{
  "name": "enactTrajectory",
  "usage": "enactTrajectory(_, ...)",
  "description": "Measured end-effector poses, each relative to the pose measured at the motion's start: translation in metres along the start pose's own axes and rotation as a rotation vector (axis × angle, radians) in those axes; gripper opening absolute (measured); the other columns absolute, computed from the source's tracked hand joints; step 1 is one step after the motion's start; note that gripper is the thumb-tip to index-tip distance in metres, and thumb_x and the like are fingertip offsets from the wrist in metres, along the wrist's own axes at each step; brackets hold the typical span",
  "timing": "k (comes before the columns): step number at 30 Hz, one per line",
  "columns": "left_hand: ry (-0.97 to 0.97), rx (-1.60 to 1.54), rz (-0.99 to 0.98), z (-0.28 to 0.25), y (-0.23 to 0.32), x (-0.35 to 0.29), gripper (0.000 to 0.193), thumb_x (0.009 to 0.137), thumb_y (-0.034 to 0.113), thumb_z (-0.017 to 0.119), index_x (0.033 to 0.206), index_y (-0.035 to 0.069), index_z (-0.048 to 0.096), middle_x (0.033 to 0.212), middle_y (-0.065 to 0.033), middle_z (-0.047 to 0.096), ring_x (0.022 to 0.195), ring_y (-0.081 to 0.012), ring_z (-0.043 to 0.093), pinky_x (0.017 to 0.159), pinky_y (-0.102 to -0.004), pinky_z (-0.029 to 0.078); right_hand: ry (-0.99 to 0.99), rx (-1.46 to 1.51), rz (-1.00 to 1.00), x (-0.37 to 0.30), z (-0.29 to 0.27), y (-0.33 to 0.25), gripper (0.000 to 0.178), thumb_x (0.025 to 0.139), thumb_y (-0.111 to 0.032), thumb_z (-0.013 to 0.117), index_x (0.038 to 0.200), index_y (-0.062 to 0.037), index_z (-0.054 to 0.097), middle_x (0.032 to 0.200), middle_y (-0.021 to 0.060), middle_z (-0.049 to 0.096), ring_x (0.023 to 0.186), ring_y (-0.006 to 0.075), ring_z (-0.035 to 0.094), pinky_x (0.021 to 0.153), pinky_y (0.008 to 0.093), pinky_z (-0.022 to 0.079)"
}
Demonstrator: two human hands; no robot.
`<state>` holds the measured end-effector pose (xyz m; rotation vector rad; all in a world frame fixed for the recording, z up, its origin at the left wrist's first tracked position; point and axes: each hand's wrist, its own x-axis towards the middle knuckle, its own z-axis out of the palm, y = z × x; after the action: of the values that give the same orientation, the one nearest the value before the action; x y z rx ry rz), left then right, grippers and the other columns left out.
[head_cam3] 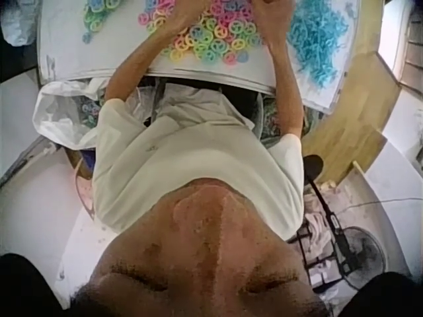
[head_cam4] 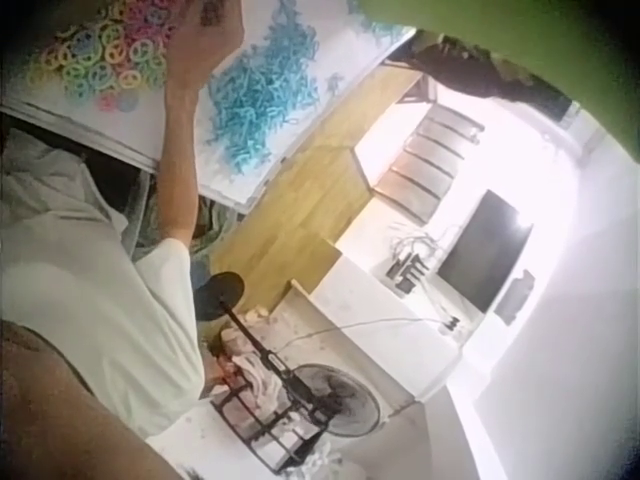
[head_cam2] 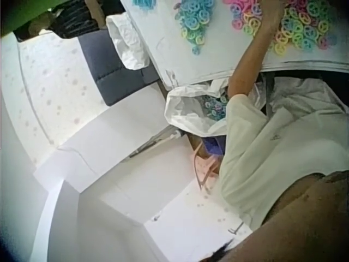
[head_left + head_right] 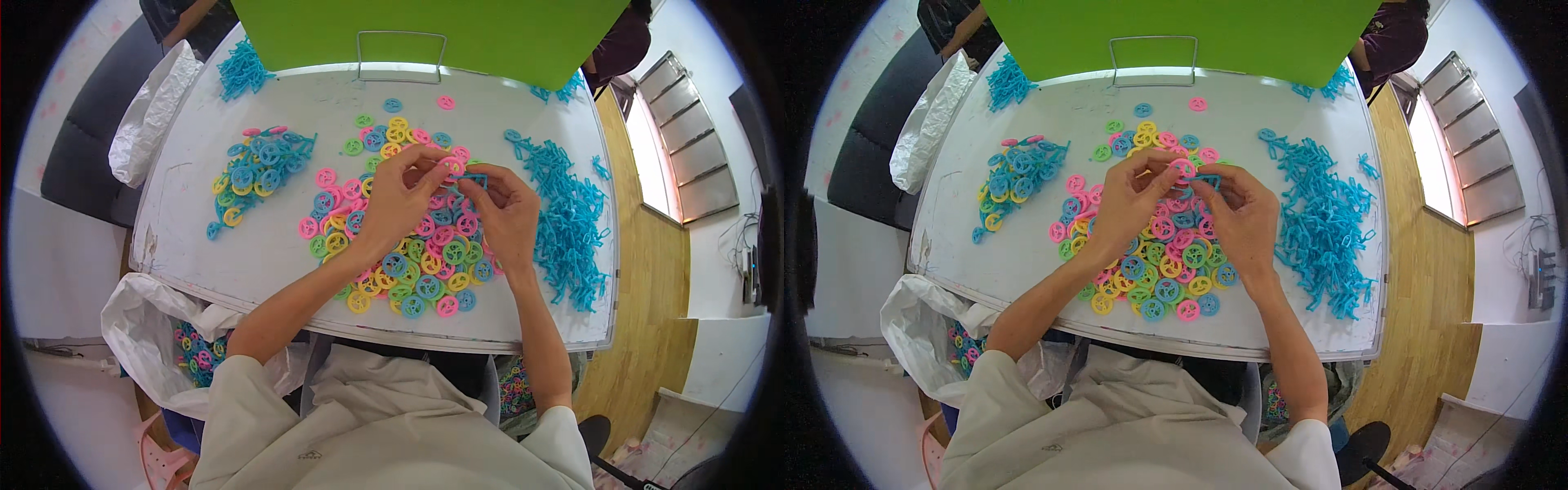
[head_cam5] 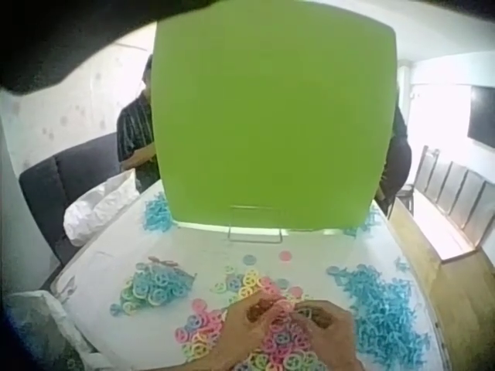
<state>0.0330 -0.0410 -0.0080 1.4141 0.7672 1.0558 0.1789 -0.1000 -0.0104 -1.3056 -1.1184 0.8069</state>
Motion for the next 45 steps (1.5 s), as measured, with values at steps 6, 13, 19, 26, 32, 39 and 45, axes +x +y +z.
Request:
enactTrajectory(6, -0.009, -0.081, -0.125, -0.001, 0.004, -0.003, 0.023, 0.091, 0.013, 0.059, 0.107, -0.004, 0.062, 0.091, -0.0083, 0.065, 0.082, -0.0128, 0.064, 0.072, -0.0244, 0.053, 0.018, -0.033, 0.044, 0.001, 0.000, 0.000, 0.020, 0.083, -0.001, 0.067, 0.102, 0.0034, 0.064, 0.083, 0.0073, 0.069, 0.072, 0.0075, 0.063, 0.060, 0.0176, 0.048)
enactTrajectory(13, 0.003, -0.048, -0.095, -0.001, -0.002, -0.005, 0.022, 0.091, 0.012, 0.060, 0.107, -0.004, 0.062, 0.090, -0.0083, 0.066, 0.082, -0.0124, 0.064, 0.074, -0.0244, 0.053, 0.069, 0.067, 0.126, -0.003, 0.009, 0.001, 0.019, 0.084, -0.005, 0.067, 0.102, 0.0025, 0.065, 0.082, 0.0074, 0.069, 0.069, 0.0049, 0.061, 0.056, 0.0157, 0.044)
enactTrajectory(19, 0.076, 0.087, 0.025, 0.006, -0.003, -0.009, 0.014, 0.089, 0.006, 0.059, 0.096, -0.005, 0.063, 0.082, -0.0102, 0.067, 0.077, -0.0138, 0.066, 0.066, -0.0243, 0.052, 0.137, 0.065, 0.124, -0.006, 0.013, 0.003, 0.018, 0.084, -0.007, 0.068, 0.100, 0.0024, 0.066, 0.079, 0.0054, 0.069, 0.067, 0.0026, 0.058, 0.055, 0.0152, 0.042)
enactTrajectory(26, 0.025, -0.045, -0.074, 0.001, -0.005, -0.004, 0.014, 0.090, 0.005, 0.058, 0.098, -0.005, 0.062, 0.085, -0.0100, 0.066, 0.077, -0.0141, 0.066, 0.067, -0.0249, 0.053, 0.091, -0.071, 0.018, -0.003, 0.007, 0.005, 0.020, 0.083, -0.004, 0.069, 0.101, 0.0021, 0.064, 0.081, 0.0051, 0.068, 0.073, 0.0061, 0.062, 0.060, 0.0168, 0.046)
enactTrajectory(32, -0.070, -0.068, -0.073, -0.007, 0.003, 0.006, 0.021, 0.095, 0.015, 0.054, 0.108, -0.001, 0.059, 0.095, -0.0077, 0.064, 0.087, -0.0138, 0.063, 0.082, -0.0281, 0.053, -0.207, 0.159, 0.017, 0.010, -0.020, -0.003, 0.028, 0.085, -0.003, 0.065, 0.113, 0.0005, 0.060, 0.095, 0.0067, 0.068, 0.089, 0.0099, 0.062, 0.074, 0.0209, 0.048)
enactTrajectory(39, 0.408, 0.298, 0.167, -0.099, 0.032, 0.039, 0.027, 0.098, 0.022, 0.046, 0.104, 0.003, 0.064, 0.087, -0.0023, 0.062, 0.075, -0.0095, 0.060, 0.068, -0.0251, 0.048, 0.227, -0.745, -0.137, 0.030, -0.102, 0.002, 0.027, 0.079, -0.012, 0.069, 0.104, -0.0034, 0.066, 0.096, 0.0098, 0.069, 0.085, 0.0186, 0.063, 0.077, 0.0311, 0.049)
enactTrajectory(45, 0.777, 1.461, -0.051, -0.168, 0.050, 0.035, 0.017, 0.085, 0.017, 0.058, 0.097, 0.009, 0.068, 0.092, -0.0129, 0.064, 0.082, -0.0252, 0.062, 0.072, -0.0370, 0.048, 0.003, -1.009, 0.062, 0.014, -0.099, 0.000, 0.032, 0.067, -0.015, 0.076, 0.097, -0.0078, 0.069, 0.089, 0.0102, 0.067, 0.085, 0.0258, 0.063, 0.078, 0.0353, 0.049)
